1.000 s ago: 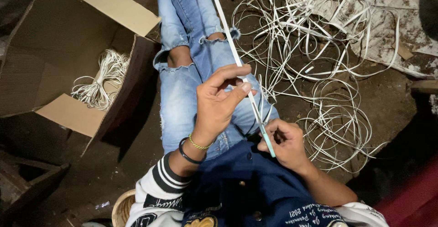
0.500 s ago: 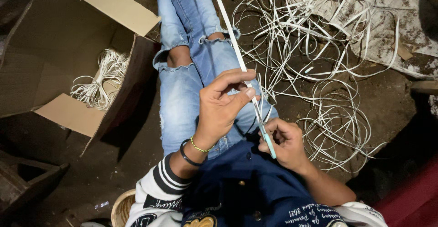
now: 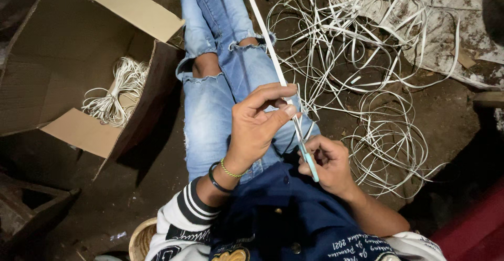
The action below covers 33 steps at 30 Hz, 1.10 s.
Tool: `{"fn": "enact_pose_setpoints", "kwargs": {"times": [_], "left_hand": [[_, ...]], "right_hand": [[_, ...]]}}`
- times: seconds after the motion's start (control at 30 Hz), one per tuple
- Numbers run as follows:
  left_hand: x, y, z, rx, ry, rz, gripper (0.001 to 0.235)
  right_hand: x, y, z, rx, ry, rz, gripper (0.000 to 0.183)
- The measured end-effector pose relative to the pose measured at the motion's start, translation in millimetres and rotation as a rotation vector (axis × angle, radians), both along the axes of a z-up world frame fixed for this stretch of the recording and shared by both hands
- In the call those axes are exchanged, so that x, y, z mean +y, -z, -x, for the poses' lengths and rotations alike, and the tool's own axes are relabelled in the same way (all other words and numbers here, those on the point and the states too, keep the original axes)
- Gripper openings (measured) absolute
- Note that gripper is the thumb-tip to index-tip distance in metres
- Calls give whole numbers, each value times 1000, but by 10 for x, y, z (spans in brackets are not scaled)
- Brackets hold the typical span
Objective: The person sits on the floor and uses scissors to cut a long white cable into shorter segments. The person holds the cable with one hand and cuts it with the other, placing the cut pieces into a nearby cardboard box.
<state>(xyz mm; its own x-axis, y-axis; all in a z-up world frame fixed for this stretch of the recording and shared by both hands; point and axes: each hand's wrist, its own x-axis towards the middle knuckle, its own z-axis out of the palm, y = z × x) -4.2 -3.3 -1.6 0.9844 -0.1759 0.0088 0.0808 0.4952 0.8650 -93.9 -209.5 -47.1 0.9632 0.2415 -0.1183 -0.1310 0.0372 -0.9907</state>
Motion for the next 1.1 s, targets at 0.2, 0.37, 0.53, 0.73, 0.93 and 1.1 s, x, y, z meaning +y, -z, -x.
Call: {"fn": "enact_pose_setpoints", "kwargs": {"times": [0.2, 0.37, 0.53, 0.73, 0.93, 1.1], "left_hand": [[2, 9, -5, -12, -5, -1, 30], [12, 22, -71, 12, -28, 5, 26], [56, 29, -178, -41, -48, 8, 35], [33, 15, -100, -2, 18, -5, 41], [32, 24, -80, -5, 24, 19, 41], [37, 35, -70, -8, 18, 20, 41]], "right_hand": [[-5, 36, 28, 27, 33, 20, 14], [-9, 68, 29, -9, 29, 28, 15], [-22, 77, 25, 39, 13, -1, 16], [-36, 89, 16, 57, 8, 29, 27], [-7, 53, 5, 36, -3, 10, 29], [-4, 65, 19, 23, 6, 29, 27]]}}
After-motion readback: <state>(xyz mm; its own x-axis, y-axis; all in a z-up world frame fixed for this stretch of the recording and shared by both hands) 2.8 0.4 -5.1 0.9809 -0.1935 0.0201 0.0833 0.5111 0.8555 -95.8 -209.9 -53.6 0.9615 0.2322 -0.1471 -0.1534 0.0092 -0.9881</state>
